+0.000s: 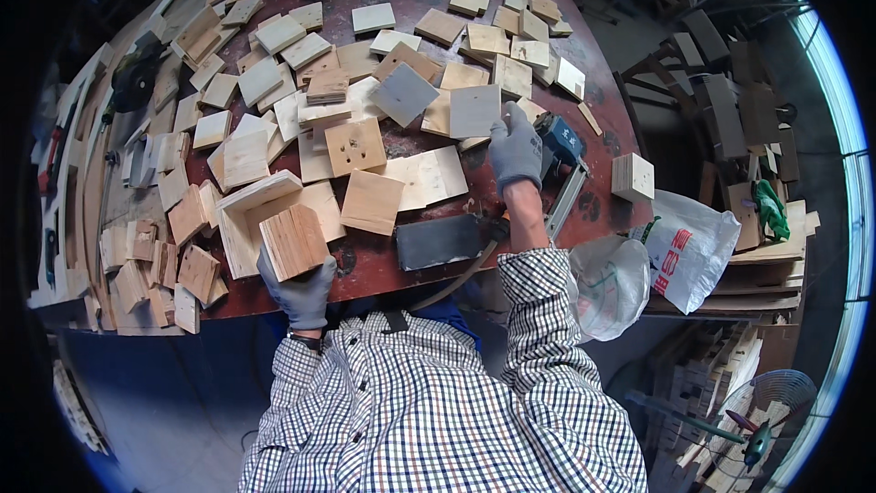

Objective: The person assembles small wooden boxes by hand, picking up pre-cut wooden pieces from a table and fitting them together. The person repeatedly forms box shapes and places them on the table among many other pieces.

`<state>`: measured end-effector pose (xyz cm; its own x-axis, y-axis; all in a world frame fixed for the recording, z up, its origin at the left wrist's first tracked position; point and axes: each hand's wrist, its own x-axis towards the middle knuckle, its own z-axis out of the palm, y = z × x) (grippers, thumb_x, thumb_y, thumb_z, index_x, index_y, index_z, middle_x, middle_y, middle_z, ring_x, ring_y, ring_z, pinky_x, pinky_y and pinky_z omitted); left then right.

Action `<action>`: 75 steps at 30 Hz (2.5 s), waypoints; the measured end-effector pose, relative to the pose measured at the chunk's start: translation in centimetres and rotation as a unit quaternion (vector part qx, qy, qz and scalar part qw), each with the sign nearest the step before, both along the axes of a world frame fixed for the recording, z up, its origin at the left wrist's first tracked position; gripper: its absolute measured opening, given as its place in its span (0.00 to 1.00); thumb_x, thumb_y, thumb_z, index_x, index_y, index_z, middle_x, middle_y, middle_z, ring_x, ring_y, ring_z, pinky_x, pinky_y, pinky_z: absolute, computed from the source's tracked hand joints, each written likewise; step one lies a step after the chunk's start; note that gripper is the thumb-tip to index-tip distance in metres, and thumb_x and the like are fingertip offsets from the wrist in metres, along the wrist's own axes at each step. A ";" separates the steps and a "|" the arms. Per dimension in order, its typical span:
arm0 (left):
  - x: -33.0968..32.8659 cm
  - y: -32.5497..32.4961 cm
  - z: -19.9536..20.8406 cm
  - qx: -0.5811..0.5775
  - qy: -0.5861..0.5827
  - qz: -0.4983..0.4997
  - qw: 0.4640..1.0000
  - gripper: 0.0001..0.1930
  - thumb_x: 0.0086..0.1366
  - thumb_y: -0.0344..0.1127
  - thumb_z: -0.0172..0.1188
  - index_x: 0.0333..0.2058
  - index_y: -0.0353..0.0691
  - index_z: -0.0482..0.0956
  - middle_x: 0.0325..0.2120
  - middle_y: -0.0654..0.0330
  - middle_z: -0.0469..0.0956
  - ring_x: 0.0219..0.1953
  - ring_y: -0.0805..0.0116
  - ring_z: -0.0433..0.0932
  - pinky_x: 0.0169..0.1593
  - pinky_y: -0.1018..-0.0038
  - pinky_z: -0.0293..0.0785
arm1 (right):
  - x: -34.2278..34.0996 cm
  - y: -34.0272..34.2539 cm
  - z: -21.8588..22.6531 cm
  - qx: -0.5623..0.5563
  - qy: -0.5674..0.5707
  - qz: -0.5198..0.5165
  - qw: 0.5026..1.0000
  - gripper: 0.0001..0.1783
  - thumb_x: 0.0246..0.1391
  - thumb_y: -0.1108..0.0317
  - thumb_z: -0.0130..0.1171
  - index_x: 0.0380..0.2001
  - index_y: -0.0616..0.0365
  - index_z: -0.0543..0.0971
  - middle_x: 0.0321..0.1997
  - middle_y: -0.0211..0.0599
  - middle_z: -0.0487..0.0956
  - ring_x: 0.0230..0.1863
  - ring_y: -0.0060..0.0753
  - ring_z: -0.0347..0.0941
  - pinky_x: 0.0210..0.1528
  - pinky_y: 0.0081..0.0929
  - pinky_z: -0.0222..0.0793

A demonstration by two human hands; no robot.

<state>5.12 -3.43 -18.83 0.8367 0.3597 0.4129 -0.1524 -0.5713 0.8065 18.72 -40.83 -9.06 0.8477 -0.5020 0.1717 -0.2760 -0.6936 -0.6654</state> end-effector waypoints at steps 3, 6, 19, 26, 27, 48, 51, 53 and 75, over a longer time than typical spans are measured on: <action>-0.1 0.1 0.1 -0.016 0.007 0.005 1.000 0.54 0.41 0.55 0.83 0.64 0.34 0.67 0.55 0.49 0.73 0.58 0.48 0.74 0.63 0.53 0.70 | -1.9 4.7 2.1 -0.326 -0.039 0.072 0.942 0.30 0.57 0.59 0.69 0.62 0.52 0.77 0.56 0.47 0.80 0.55 0.54 0.78 0.58 0.43 0.75; 0.0 -0.1 0.8 -0.011 0.014 0.012 1.000 0.53 0.40 0.54 0.83 0.62 0.34 0.69 0.55 0.48 0.73 0.58 0.46 0.74 0.63 0.53 0.70 | -4.5 7.4 1.1 -0.198 0.123 0.355 0.905 0.44 0.49 0.56 0.73 0.69 0.50 0.68 0.70 0.42 0.69 0.69 0.54 0.67 0.67 0.50 0.67; 0.2 0.2 0.3 0.029 -0.009 0.000 1.000 0.54 0.41 0.57 0.84 0.63 0.36 0.68 0.56 0.48 0.73 0.59 0.47 0.73 0.63 0.53 0.71 | -2.4 9.2 0.5 -0.364 0.140 0.447 0.805 0.46 0.40 0.60 0.74 0.66 0.50 0.68 0.66 0.37 0.72 0.64 0.49 0.72 0.65 0.47 0.67; -0.1 0.3 -0.2 0.044 -0.007 -0.002 0.999 0.56 0.45 0.64 0.81 0.65 0.36 0.65 0.58 0.47 0.71 0.59 0.46 0.72 0.63 0.52 0.71 | -1.1 6.9 2.1 -0.317 0.119 0.499 0.798 0.23 0.52 0.69 0.66 0.53 0.51 0.82 0.57 0.38 0.81 0.54 0.47 0.79 0.58 0.41 0.75; -0.2 0.4 -0.3 0.042 -0.009 0.001 0.999 0.56 0.45 0.65 0.81 0.65 0.36 0.65 0.58 0.47 0.71 0.60 0.46 0.72 0.63 0.52 0.71 | -1.0 6.2 1.9 -0.304 0.097 0.494 0.809 0.21 0.54 0.69 0.65 0.53 0.51 0.82 0.55 0.38 0.82 0.52 0.48 0.80 0.57 0.41 0.76; 0.0 0.3 -0.1 0.000 0.014 0.001 1.000 0.56 0.40 0.60 0.83 0.63 0.34 0.68 0.56 0.48 0.72 0.58 0.46 0.73 0.63 0.53 0.69 | -9.2 19.1 4.4 0.048 0.017 0.271 0.961 0.10 0.61 0.63 0.61 0.36 0.59 0.83 0.30 0.48 0.84 0.31 0.49 0.83 0.35 0.39 0.78; -0.1 0.3 0.7 0.049 0.015 -0.007 0.999 0.55 0.44 0.54 0.85 0.63 0.33 0.64 0.55 0.48 0.73 0.57 0.51 0.76 0.62 0.56 0.73 | -9.3 20.9 2.7 -0.012 -0.004 0.283 0.959 0.10 0.61 0.62 0.62 0.33 0.57 0.81 0.27 0.43 0.81 0.28 0.49 0.82 0.32 0.41 0.77; 0.4 -0.1 0.1 0.048 0.007 0.011 0.999 0.56 0.41 0.58 0.85 0.63 0.33 0.67 0.55 0.48 0.73 0.57 0.48 0.74 0.63 0.54 0.70 | -9.5 21.2 2.3 0.011 0.018 0.313 0.949 0.12 0.61 0.59 0.62 0.35 0.57 0.81 0.30 0.44 0.82 0.31 0.49 0.82 0.35 0.42 0.77; 0.2 0.6 1.3 0.094 0.023 -0.008 0.995 0.58 0.39 0.61 0.86 0.61 0.35 0.65 0.54 0.49 0.74 0.55 0.50 0.78 0.59 0.56 0.75 | -6.3 19.3 0.0 0.276 0.252 0.464 0.803 0.54 0.59 0.43 0.64 0.81 0.45 0.51 0.65 0.67 0.75 0.63 0.56 0.78 0.66 0.43 0.71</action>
